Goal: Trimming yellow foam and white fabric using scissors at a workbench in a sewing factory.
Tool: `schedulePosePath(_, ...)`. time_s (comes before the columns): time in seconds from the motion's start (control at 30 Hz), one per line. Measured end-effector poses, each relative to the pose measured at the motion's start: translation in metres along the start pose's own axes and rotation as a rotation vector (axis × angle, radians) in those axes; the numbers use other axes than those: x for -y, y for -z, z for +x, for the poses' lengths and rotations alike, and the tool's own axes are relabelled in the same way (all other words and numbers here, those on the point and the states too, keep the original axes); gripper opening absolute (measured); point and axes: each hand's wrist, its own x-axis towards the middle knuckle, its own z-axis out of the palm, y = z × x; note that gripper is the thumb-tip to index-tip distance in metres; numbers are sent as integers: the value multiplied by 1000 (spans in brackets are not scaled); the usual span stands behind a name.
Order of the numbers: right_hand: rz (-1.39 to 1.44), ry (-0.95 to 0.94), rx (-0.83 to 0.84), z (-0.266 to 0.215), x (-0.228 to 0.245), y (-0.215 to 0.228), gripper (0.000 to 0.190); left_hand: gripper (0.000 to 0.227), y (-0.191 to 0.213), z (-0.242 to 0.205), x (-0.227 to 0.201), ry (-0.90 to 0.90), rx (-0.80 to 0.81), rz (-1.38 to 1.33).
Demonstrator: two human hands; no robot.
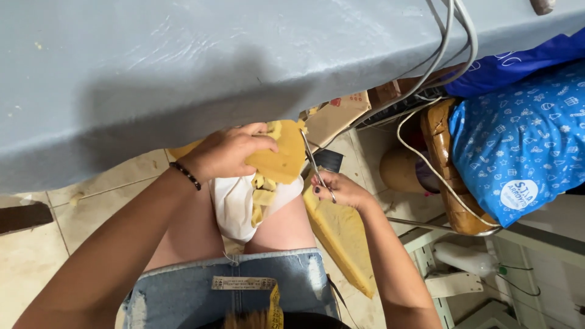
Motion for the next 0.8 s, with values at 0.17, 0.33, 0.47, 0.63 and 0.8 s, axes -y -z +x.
schedulePosePath(0.17, 112, 15, -16, 20, 0, -2, 35, 56, -10, 6, 0, -148, -18, 233)
schedulePosePath(0.33, 63, 76, -137, 38, -22, -8, 26, 56, -16, 7, 10, -88, -54, 62)
schedulePosePath(0.47, 122, 52, -185, 28, -15, -13, 23, 57, -12, 4, 7, -38, -47, -16)
schedulePosePath(0.63, 180, 10, -279, 21, -14, -19, 21, 64, -8, 5, 2, 23, -15, -18)
schedulePosePath(0.8, 139, -6, -277, 14, -30, -9, 19, 89, 13, -2, -10, 55, 32, -61)
